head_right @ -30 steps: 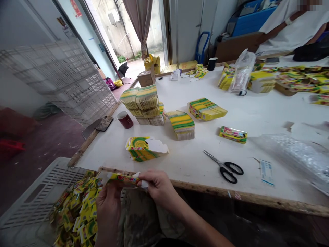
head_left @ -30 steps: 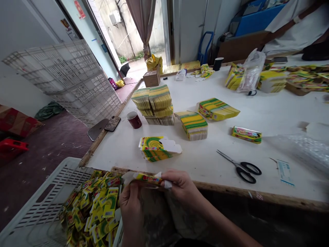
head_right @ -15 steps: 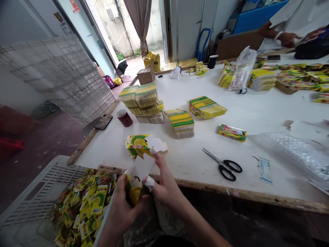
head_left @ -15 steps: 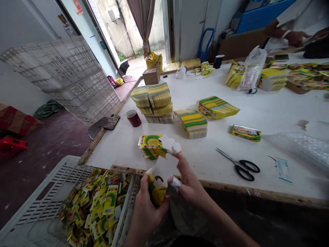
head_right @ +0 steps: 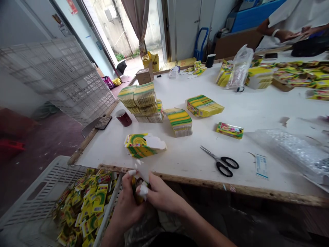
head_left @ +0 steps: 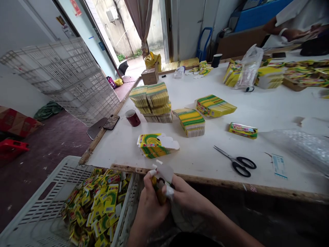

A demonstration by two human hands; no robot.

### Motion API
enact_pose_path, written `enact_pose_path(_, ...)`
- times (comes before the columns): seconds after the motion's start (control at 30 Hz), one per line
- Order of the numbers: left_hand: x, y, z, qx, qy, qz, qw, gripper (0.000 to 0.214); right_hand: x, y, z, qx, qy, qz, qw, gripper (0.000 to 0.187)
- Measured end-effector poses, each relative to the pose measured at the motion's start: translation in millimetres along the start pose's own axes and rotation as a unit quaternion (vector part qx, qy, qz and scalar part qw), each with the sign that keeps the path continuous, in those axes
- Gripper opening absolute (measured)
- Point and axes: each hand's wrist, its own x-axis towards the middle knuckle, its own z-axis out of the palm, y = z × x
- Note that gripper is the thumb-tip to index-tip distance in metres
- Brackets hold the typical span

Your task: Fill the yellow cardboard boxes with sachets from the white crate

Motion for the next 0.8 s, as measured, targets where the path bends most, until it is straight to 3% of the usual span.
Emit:
enact_pose_path(0.1, 3, -7, 4.2, 0.015, 0.035, 0.014, 0.999, 0.074, -1, 7, -2, -0.143, -0.014, -0.082, 0.986, 0.056)
enact_pose_path(0.2, 5, -13, 2.6, 0.086, 0.105, 0.011, 0.991, 0.066, 1, 15, -8, -0.186, 0.056, -0.110, 0.975, 0.055)
enact_pose_path(0.27, 7, -14, -3.8, 0.112, 0.126, -0.001, 0.986, 0.056, 2, 20, -14, -0.206, 0.070, -0.121, 0.968, 0.055)
enact_pose_path(0.4, 10, -14, -20.7, 0.105, 0.099, 0.027, 0.989, 0.052, 4, 22, -24, -0.274, -0.027, -0.094, 0.957, 0.054)
enact_pose_path(0.63, 10, -13, -32.0, 0.093, 0.044, 0.042, 0.994, 0.055, 8, -8, -46, -0.274, -0.087, -0.077, 0.955, 0.021)
enact_pose_path(0.7, 10, -12, -31.1, 0.106, 0.048, 0.065, 0.991, 0.055, 9, -9, -45, -0.256, -0.084, -0.086, 0.959, 0.019)
enact_pose_path(0.8, 9, -13, -24.8, 0.125, 0.085, 0.083, 0.985, 0.055, 10, 3, -32, -0.204, -0.011, -0.106, 0.973, 0.036)
